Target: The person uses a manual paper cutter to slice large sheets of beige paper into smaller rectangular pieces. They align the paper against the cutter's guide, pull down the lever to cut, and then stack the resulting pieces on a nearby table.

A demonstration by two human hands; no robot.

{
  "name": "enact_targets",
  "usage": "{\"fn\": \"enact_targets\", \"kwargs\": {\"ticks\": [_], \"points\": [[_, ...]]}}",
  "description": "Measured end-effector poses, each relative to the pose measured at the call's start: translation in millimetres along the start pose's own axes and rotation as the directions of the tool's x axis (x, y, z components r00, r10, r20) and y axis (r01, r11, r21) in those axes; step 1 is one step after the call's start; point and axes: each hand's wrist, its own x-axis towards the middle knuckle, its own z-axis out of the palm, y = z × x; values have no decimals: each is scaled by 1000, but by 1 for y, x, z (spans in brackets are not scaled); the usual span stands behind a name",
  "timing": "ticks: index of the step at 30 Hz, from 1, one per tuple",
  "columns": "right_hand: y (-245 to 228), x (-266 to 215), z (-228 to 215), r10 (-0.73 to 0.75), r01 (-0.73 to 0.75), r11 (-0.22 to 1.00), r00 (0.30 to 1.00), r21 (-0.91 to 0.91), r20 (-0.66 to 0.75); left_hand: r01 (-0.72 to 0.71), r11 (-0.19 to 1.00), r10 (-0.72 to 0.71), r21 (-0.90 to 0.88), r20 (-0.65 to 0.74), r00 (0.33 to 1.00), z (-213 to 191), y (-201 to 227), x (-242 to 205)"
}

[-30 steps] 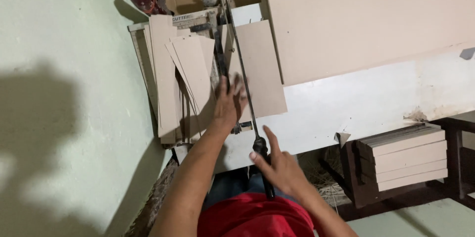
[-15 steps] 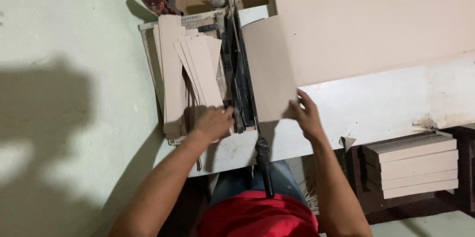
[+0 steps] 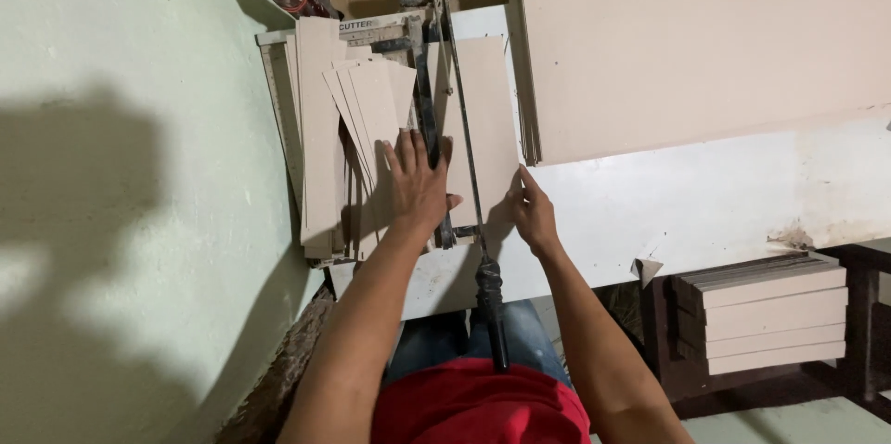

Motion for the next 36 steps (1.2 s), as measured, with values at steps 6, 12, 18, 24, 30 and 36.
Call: {"fn": "enact_targets", "kwargs": {"ticks": [6,12,18,24,30,36], "points": [[-18,3,-4,-31,21,863,999,-505,-10,75,995,-82,72,93,992,-6,12,11],[-183,-182,-25,132,1,798,976,-603,176,66,997,-68,32,62,996,19,10,27],[21,-154,75,-267,255,750,961,-611,74,35,996,-43,82,104,994,26,13,28],[9,-143,69,5,78,844,988,-531,152,60,998,-59,-16,43,997,21,10,23],[-159,-198,-30,124,-5,930,946,-367,300,-122,968,147,218,-102,984,45,13,0],[-15,-51,7,9,-71,857,992,-510,-123,-466,844,508,265,-116,854,73,4,-30]]}}
